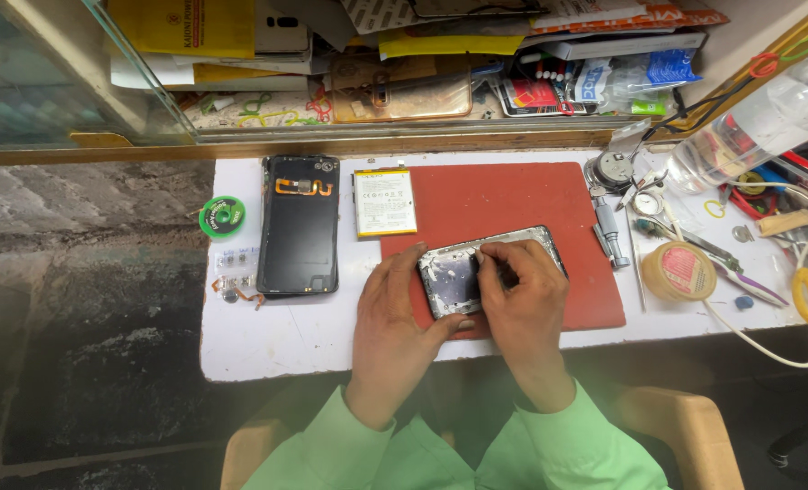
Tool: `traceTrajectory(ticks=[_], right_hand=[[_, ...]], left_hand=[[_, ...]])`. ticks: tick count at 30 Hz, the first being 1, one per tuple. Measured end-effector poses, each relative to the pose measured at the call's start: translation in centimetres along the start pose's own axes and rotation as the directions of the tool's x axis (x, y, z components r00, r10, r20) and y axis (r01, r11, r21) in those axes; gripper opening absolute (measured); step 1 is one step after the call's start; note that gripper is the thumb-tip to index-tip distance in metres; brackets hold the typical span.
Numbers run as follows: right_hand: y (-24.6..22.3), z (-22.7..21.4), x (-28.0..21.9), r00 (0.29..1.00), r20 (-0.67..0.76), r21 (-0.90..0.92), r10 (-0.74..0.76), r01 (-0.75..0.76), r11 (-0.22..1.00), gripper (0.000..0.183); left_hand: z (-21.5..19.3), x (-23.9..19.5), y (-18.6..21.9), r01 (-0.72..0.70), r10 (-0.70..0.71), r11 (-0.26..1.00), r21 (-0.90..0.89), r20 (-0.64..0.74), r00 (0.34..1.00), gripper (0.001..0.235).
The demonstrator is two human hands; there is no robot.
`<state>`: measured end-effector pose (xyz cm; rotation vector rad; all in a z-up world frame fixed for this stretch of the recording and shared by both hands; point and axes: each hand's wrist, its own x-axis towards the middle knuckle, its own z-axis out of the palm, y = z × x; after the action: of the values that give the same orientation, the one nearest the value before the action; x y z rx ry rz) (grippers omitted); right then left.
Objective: The person cleans the back metal plate of a disassembled smartphone using a small tool and their fingers. They repeatedly scrape and wipe the surface to remove residue while the phone remains open on the workbench.
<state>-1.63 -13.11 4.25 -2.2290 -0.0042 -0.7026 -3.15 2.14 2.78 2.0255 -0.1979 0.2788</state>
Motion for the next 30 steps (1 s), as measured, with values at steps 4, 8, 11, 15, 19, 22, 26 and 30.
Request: traceTrajectory(ticks=[4, 8, 11, 15, 19, 22, 26, 30], right_hand=[[-0.2, 0.5, 0.5, 0.999, 0.025, -0.067, 0.038, -0.037, 0.997, 0.012], [-0.1, 1.0, 0.6, 0.999, 0.03, -0.096, 0.044, -0.04, 0.995, 0.011], [0.1, 1.2, 0.6, 0.999, 0.025, -0.108, 0.038, -0.035, 0.994, 0.01], [0.4, 1.2, 0.7, 0.999, 0.027, -0.117, 0.042, -0.038, 0.992, 0.01], [1.1, 0.9, 1.0, 0.997, 0.033, -0.122, 0.074, -0.07, 0.99, 0.01], [1.7, 0.4, 1.3, 0.999, 0.01, -0.119, 0.042, -0.041, 0.992, 0.009], [1.9, 0.2, 1.2, 0.998, -0.009, -0.101, 0.055, -0.055, 0.993, 0.008], [1.8, 0.3, 1.1, 0.999, 0.008, -0.055, 0.054, -0.053, 0.997, 0.008]], left_hand=[[0.0, 0.1, 0.0, 0.012, -0.012, 1.0, 0.003, 0.001, 1.0, 0.09], [-0.1, 0.0, 0.0, 0.036, -0.036, 0.999, -0.017, 0.01, 0.999, 0.09], [-0.1, 0.1, 0.0, 0.03, -0.03, 0.999, -0.011, 0.02, 0.999, 0.089], [0.0, 0.1, 0.0, -0.027, 0.027, 1.0, 0.008, -0.011, 1.0, 0.088], [-0.1, 0.0, -0.1, 0.014, -0.014, 1.0, -0.012, 0.012, 1.0, 0.088], [-0.1, 0.0, -0.1, 0.002, -0.002, 1.0, -0.01, 0.009, 1.0, 0.089], [-0.2, 0.1, 0.1, 0.021, -0.021, 1.0, -0.012, 0.016, 1.0, 0.09], [-0.3, 0.1, 0.1, 0.032, -0.031, 0.999, -0.017, 0.022, 0.999, 0.09]])
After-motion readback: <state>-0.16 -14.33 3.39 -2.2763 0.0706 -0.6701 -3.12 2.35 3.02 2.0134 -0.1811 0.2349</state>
